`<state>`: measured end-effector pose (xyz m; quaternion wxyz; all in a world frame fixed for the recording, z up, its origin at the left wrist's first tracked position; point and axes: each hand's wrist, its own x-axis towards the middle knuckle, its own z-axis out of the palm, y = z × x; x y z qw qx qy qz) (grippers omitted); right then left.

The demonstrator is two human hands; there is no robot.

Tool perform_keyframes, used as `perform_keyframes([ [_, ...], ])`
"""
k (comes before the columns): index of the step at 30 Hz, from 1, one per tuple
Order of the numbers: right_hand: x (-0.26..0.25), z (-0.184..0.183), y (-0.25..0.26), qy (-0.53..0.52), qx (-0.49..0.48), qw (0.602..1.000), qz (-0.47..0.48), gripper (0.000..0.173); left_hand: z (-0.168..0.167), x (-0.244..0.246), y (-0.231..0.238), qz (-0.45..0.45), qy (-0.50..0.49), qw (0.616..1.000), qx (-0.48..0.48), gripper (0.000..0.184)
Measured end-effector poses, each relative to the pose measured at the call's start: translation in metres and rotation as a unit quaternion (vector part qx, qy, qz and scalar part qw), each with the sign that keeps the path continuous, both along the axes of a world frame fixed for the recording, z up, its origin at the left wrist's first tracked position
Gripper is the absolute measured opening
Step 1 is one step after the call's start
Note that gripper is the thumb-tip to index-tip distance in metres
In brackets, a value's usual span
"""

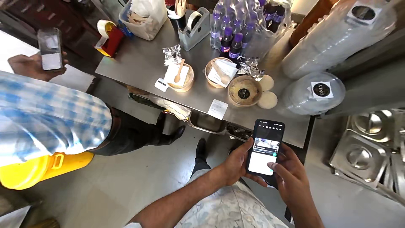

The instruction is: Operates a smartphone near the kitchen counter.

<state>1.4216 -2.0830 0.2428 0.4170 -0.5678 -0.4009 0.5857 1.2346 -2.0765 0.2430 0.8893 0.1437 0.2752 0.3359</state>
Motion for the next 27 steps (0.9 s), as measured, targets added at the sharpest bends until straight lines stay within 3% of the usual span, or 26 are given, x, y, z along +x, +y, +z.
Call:
perform_keyframes([
  [27,-0.019,0.006,0.002,-0.006,0.007,1.000,-0.027,0.067,0.003,-0.017,0.010,-0.014,-0.011,1.000,0.006,0.067],
])
